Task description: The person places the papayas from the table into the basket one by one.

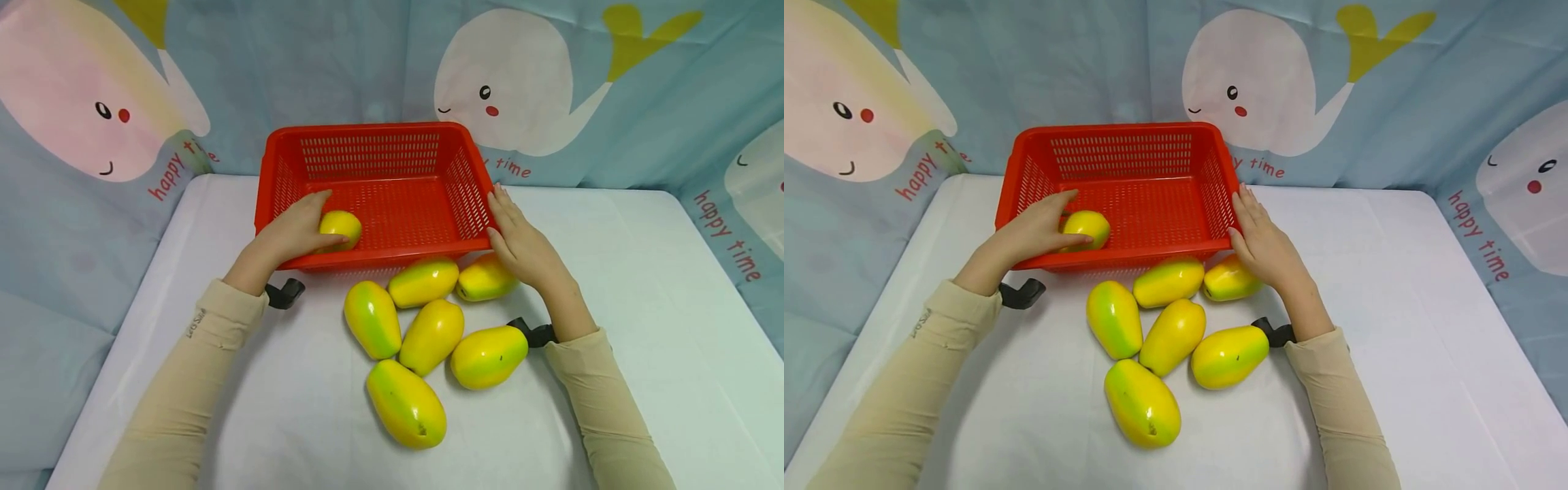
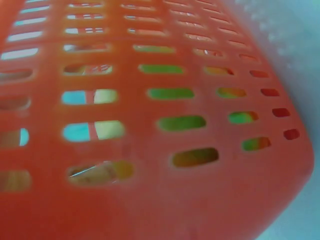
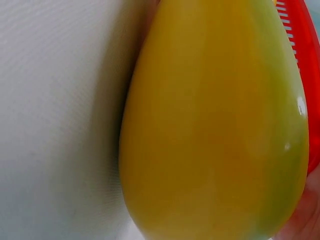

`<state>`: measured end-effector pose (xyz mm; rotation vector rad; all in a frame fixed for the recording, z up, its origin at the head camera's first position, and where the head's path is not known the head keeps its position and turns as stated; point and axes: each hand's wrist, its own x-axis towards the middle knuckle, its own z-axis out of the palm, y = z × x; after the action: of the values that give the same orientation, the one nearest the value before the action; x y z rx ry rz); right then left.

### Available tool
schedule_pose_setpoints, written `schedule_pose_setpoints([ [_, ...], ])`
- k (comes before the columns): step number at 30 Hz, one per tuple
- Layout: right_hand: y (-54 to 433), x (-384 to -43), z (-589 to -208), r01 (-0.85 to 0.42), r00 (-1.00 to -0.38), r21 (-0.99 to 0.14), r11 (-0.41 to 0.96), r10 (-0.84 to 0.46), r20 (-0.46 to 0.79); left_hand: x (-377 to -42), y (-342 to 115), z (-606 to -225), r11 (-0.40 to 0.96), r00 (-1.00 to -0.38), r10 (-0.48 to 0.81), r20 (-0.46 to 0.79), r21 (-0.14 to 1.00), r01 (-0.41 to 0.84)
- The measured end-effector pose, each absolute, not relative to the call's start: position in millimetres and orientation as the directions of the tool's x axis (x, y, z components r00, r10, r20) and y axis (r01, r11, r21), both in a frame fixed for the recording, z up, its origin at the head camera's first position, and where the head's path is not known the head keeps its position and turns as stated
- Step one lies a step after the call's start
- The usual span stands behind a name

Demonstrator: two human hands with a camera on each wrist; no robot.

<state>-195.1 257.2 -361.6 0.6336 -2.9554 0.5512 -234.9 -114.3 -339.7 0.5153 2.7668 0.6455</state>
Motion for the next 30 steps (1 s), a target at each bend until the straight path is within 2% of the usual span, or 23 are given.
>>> schedule_pose_setpoints([
  [17,254.4,-193.5,-360.1,-0.422,-0.907,-0.342,0.84,-0.396,0.145,-222.9,-122.2,-333.6,0.741,-0.959,0.283,0.019,0.63,0.231],
  [26,254.7,-194.3,-360.4,-0.426,-0.905,-0.314,0.849,-0.394,0.163,-196.0,-130.9,-327.0,0.695,-0.95,0.275,0.15,0.651,0.304],
  [30,255.0,-194.5,-360.6,-0.428,-0.902,-0.263,0.864,-0.394,0.176,-176.5,-130.8,-320.9,0.677,-0.921,0.298,0.251,0.625,0.389],
])
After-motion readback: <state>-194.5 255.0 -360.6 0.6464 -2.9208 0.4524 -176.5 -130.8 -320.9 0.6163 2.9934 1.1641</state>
